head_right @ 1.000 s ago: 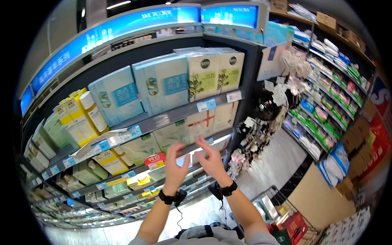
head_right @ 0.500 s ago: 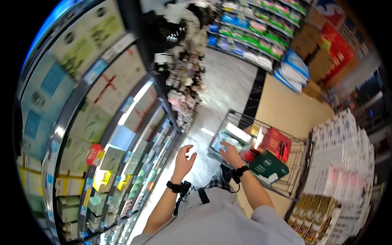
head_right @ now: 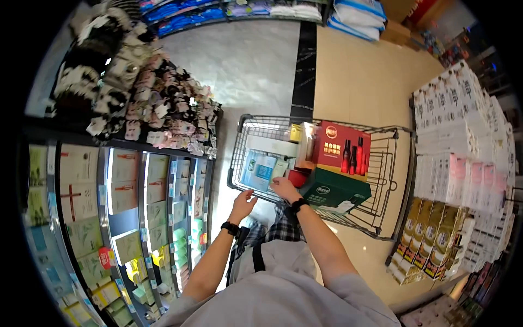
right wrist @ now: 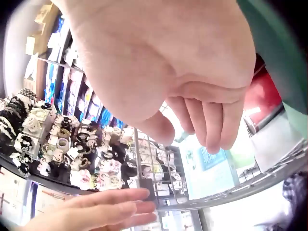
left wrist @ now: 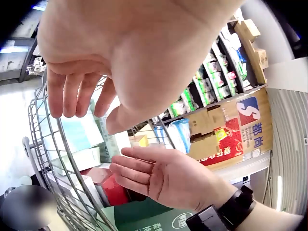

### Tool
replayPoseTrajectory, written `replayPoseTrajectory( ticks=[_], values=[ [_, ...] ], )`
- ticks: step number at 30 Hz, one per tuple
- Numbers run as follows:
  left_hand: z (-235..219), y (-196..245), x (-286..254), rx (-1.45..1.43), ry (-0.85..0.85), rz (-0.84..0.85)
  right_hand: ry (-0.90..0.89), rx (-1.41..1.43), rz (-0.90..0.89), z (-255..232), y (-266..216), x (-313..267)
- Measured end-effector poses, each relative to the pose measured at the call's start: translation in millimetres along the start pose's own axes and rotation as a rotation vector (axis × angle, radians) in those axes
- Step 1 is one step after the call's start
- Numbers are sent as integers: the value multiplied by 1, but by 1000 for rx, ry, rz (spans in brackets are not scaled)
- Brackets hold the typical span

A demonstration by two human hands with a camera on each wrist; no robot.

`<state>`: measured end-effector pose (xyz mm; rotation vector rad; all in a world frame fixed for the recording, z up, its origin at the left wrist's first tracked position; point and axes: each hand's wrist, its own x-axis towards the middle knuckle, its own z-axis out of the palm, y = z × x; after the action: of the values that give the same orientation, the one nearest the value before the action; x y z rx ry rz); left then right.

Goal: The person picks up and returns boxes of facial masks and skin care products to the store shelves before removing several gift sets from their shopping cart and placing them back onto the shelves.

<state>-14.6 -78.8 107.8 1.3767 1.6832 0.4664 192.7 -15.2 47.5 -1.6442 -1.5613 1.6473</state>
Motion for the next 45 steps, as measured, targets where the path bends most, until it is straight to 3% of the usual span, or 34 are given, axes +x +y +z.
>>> replayPoseTrajectory(
  ticks=[2, 4, 5, 8, 11, 12, 14, 15, 18, 19, 20, 22, 23, 24, 26, 28, 30, 31, 32, 33, 34, 36, 41, 45],
  values=[
    [11, -4, 14, 32, -68, -50, -35, -16, 66, 5, -6, 1],
    [10, -3, 30, 258, -105, 57, -67, -35, 124, 16, 5, 11],
    [7, 1, 38, 256, -142, -10, -94, 2, 161, 25, 17, 19],
    [10, -22, 74, 295, -58, 73, -40, 146, 196, 38, 29, 22],
    [19, -62, 112, 303, -98, -109, -45, 231, 221, 54, 54, 33],
    [16, -53, 122, 244, -154, -291, -45, 239, 241, 55, 55, 33],
    [24, -70, 142, 314, -114, -364, -31, 210, 268, 52, 50, 34],
    [15, -37, 146, 231, -136, -405, -104, 298, 294, 58, 58, 44],
    [35, -96, 163, 293, -23, -368, -94, 379, 367, 71, 77, 53],
    [33, -94, 169, 342, -52, -370, -59, 409, 312, 87, 92, 61],
    [32, -93, 174, 308, -124, -476, -66, 411, 326, 99, 111, 64],
    [40, -119, 173, 225, -96, -450, -26, 473, 414, 87, 93, 70],
    [33, -101, 174, 109, -170, -551, -48, 645, 414, 67, 69, 68],
    [37, -109, 172, 128, -100, -429, -59, 649, 424, 71, 77, 71],
    [33, -107, 173, 184, -103, -379, -45, 606, 239, 83, 98, 78],
    [27, -100, 166, 125, -87, -353, -7, 579, 308, 73, 79, 71],
    [22, -100, 151, 45, -6, -257, 139, 335, 361, 60, 52, 58],
    [13, -78, 143, 23, 6, -276, 227, 438, 261, 58, 45, 49],
    [4, -54, 133, -1, 23, -291, 262, 228, 224, 60, 51, 44],
    [2, -57, 124, -30, 75, -242, 280, 311, 213, 58, 45, 38],
    [-10, -50, 118, -87, -19, -242, 298, 393, 205, 51, 29, 31],
    [-26, -22, 100, -209, -4, -207, 267, 420, 233, 41, 7, 19],
    [-66, 41, 70, -120, 4, -76, 235, 751, 132, -3, -36, 0],
    [-89, 73, 36, -90, 140, 221, 85, 884, 29, -46, -64, -9]
  ],
)
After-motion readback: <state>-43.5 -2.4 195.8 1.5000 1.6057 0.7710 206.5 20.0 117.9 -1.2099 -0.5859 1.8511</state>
